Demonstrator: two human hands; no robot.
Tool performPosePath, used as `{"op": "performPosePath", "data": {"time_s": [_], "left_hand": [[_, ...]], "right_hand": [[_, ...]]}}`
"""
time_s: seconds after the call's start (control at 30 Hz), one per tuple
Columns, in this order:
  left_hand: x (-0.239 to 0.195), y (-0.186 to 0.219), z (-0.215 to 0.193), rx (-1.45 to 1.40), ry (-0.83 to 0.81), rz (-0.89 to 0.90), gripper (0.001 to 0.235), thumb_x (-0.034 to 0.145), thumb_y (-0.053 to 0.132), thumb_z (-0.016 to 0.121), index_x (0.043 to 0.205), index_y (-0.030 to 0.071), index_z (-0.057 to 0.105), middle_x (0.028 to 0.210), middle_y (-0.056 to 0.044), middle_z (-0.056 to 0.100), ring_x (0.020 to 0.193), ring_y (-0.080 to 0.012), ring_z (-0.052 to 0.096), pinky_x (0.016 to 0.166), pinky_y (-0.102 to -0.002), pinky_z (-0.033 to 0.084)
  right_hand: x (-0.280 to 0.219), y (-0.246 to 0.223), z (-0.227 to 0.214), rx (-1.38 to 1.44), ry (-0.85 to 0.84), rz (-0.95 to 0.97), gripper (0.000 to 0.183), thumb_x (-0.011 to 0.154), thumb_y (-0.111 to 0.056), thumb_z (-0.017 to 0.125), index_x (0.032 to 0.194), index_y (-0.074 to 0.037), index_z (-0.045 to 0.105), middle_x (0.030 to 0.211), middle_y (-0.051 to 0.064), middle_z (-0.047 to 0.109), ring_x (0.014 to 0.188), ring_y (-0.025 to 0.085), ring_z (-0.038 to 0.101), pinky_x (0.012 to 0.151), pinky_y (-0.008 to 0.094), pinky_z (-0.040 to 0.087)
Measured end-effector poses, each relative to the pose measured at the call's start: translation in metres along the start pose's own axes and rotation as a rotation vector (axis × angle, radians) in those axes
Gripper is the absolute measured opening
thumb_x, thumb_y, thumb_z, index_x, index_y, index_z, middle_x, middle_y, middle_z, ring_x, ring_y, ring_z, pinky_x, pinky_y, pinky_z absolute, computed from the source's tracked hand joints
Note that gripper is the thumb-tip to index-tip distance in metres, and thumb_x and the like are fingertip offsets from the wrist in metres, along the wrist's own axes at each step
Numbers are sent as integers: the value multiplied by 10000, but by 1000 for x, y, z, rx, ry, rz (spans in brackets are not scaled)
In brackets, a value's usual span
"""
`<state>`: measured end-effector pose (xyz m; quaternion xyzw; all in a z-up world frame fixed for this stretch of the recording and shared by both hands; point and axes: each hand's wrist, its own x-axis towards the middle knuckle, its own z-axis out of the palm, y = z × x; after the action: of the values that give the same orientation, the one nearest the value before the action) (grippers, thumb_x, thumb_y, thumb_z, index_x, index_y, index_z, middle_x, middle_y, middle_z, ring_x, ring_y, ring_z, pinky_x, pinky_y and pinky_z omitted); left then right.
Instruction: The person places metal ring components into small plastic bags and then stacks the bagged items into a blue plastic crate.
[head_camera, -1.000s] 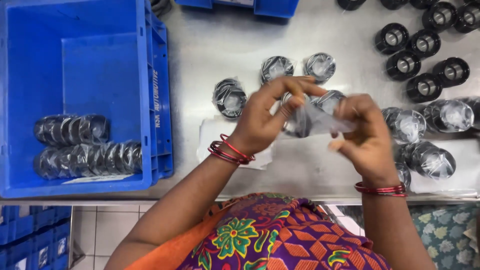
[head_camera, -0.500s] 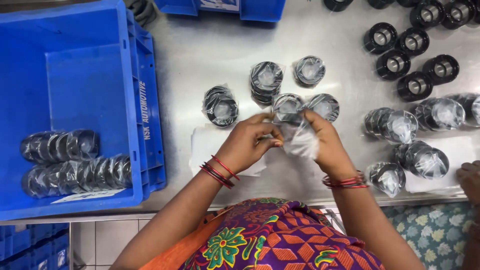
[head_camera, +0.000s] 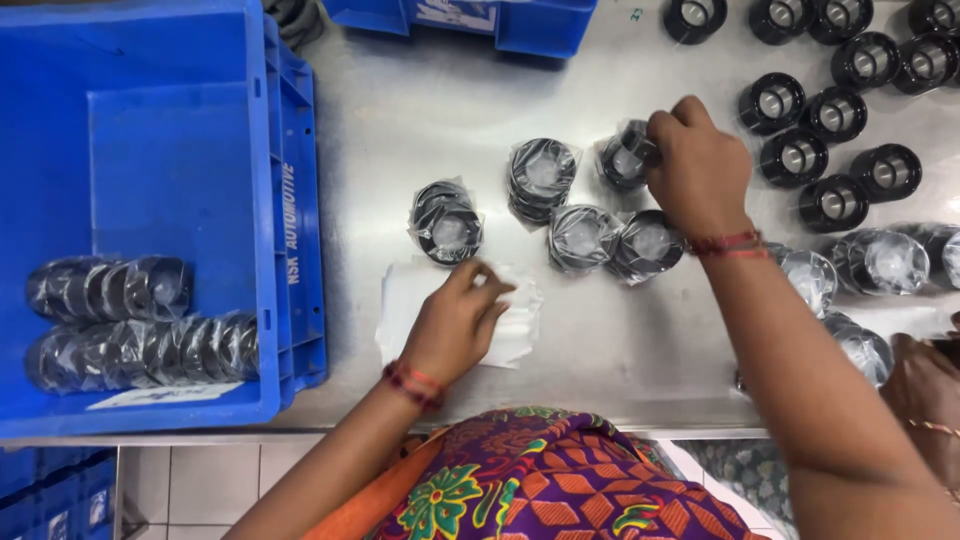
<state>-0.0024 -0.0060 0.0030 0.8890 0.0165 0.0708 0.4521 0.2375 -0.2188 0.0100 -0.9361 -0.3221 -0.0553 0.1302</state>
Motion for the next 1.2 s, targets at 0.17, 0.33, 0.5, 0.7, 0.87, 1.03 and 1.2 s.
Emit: {"op": "performPosePath", "data": {"time_s": [0.17,0.33,0.5,0.7,0.87,1.03,1.2], "left_hand": [[-36,-25,13,167,-104,71,165,879,15,683,1021,58,754,1064,-75,667,876,-257,690,790,-383,565],[-24,-17,41,241,-136,312,251,772,-12,657,1002,1,754,1132,-91,680,1010,-278,655,829,-394,521],[0,-13,70,214,-221,257,68,843,90,708,850,24,724,1043,-88,667,984,-283,636,859,-392,528],[15,-2,75,178,-194,122,98,754,150,749,839,101,748,908,-58,647,887,-290,640,721,-408,537],[20,-6,84,222,-180,80,42,820,159,748,799,123,739,889,-24,648,898,-260,653,703,-387,544],[13,-9,79,111,-86,193,137,824,167,736,952,125,764,896,-22,644,867,-264,641,696,-389,544],[12,-5,81,285,-201,178,39,822,160,731,815,166,770,862,-8,664,869,-255,656,668,-380,539]], "right_hand": [[21,32,3,35,-248,-160,372,728,-78,744,1096,-39,703,1145,190,629,854,375,676,744,458,553],[52,123,1,247,-439,56,401,808,-130,738,1208,-113,735,1231,145,673,1012,327,709,913,429,572],[43,204,32,-224,-254,62,844,566,-201,964,1345,-86,658,1264,262,620,1103,461,605,859,534,516],[-42,114,9,-136,-251,-51,895,582,-137,922,1402,-7,587,1225,225,653,1124,419,637,943,480,535],[-123,37,-14,10,-179,97,743,622,-105,885,1304,18,616,1226,240,645,1118,432,620,944,483,519],[-178,-16,-12,103,-130,216,798,636,-152,893,1355,10,587,1184,270,606,1046,434,600,907,481,504],[-204,-52,-15,226,-79,197,757,632,-147,879,1339,-49,628,1188,206,603,1097,402,578,965,463,463]]}}
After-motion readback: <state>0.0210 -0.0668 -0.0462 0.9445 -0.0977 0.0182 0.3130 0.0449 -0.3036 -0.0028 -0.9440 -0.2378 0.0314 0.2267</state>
